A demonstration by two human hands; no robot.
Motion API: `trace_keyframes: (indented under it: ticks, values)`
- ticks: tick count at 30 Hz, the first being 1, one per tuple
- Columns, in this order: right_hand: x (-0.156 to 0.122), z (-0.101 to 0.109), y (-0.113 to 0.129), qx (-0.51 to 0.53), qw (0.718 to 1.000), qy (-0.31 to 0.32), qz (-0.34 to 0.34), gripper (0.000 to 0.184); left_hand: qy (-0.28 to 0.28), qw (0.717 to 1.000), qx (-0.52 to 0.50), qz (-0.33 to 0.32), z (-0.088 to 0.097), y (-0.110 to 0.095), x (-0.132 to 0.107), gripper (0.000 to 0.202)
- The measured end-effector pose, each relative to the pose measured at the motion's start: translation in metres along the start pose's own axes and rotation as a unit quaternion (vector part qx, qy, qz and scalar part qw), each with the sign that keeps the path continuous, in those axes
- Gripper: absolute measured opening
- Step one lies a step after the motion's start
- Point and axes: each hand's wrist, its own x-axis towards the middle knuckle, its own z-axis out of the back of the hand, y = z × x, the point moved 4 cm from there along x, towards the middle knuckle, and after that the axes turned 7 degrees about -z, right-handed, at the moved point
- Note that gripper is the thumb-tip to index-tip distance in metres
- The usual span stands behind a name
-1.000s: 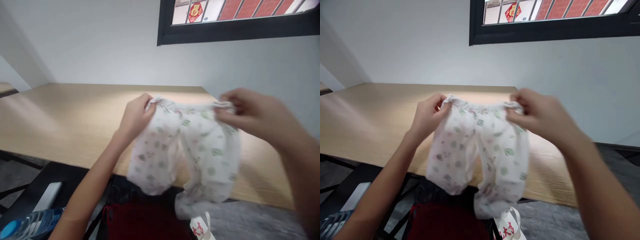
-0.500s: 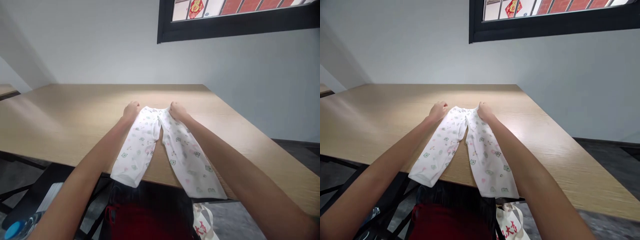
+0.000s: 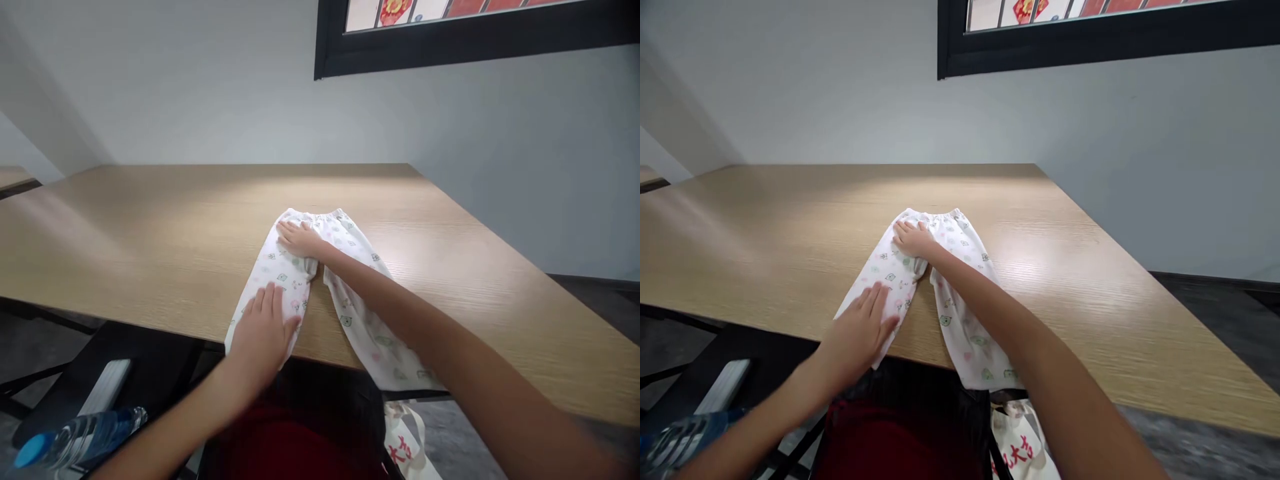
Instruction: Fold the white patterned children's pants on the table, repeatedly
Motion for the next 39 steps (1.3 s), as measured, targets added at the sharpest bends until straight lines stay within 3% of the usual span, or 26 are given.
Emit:
trace_keyframes:
  ticks: [2,4,5,7,10,12,13,15,17,19,21,24,27,30,32,36,39]
  values:
    - [0.016,-0.002,-0.005,0.013,0.999,0.003,-0.044,0.048,-0.064,0.995,0.074,-0.011,0.001,-0.016,-0.045,0.055]
    - [0.026,0.001,-0.007,0.035,0.997,0.010,-0.065,0.046,-0.099,0.987,0.118,-0.037,0.008,-0.027,-0.076,0.052]
    - [0.029,0.004,-0.007,0.046,0.997,0.016,-0.065,0.045,-0.091,0.987,0.124,-0.048,0.015,-0.029,-0.083,0.051]
    - [0.030,0.015,-0.008,0.063,0.996,0.027,-0.056,0.039,-0.011,0.994,0.100,-0.052,0.032,-0.028,-0.079,0.045]
    - [0.015,0.038,-0.019,0.094,0.993,0.027,-0.061,0.036,0.136,0.990,0.013,-0.037,0.066,-0.022,-0.041,0.044]
    - [-0.006,0.055,-0.034,0.154,0.985,-0.006,-0.082,0.041,0.102,0.992,-0.036,-0.056,0.089,-0.021,0.001,0.043]
    - [-0.019,0.061,-0.043,0.199,0.975,-0.030,-0.094,0.042,0.089,0.990,-0.055,-0.096,0.093,-0.023,0.024,0.041]
    - [-0.045,0.068,-0.061,0.296,0.945,-0.073,-0.115,0.040,0.104,0.972,-0.083,-0.192,0.087,-0.030,0.067,0.038]
    - [-0.068,0.063,-0.078,0.351,0.924,-0.078,-0.128,0.041,0.130,0.957,-0.088,-0.243,0.068,-0.035,0.107,0.043]
    - [-0.081,0.049,-0.090,0.354,0.925,-0.041,-0.130,0.044,0.136,0.952,-0.081,-0.263,0.046,-0.040,0.136,0.045]
    - [-0.084,0.034,-0.095,0.300,0.948,0.000,-0.102,0.045,0.133,0.949,-0.073,-0.277,0.028,-0.049,0.149,0.046]
    - [-0.075,0.019,-0.097,0.166,0.984,0.020,-0.060,0.047,0.143,0.934,-0.069,-0.319,0.016,-0.068,0.127,0.045]
    - [-0.057,0.016,-0.103,0.079,0.992,0.017,-0.095,0.049,0.130,0.903,-0.087,-0.400,0.017,-0.089,0.063,0.044]
    - [-0.041,0.016,-0.109,0.054,0.987,0.015,-0.150,0.048,0.038,0.915,-0.106,-0.388,0.021,-0.102,0.004,0.047]
    - [-0.034,0.017,-0.111,0.076,0.980,0.004,-0.185,0.048,-0.031,0.927,-0.088,-0.363,0.019,-0.109,-0.016,0.050]
    - [-0.033,0.026,-0.117,0.133,0.952,-0.085,-0.261,0.043,-0.094,0.932,-0.058,-0.346,0.012,-0.131,-0.007,0.045]
    - [-0.041,0.037,-0.130,0.225,0.903,-0.119,-0.347,0.034,-0.104,0.933,-0.068,-0.339,0.013,-0.146,0.014,0.040]
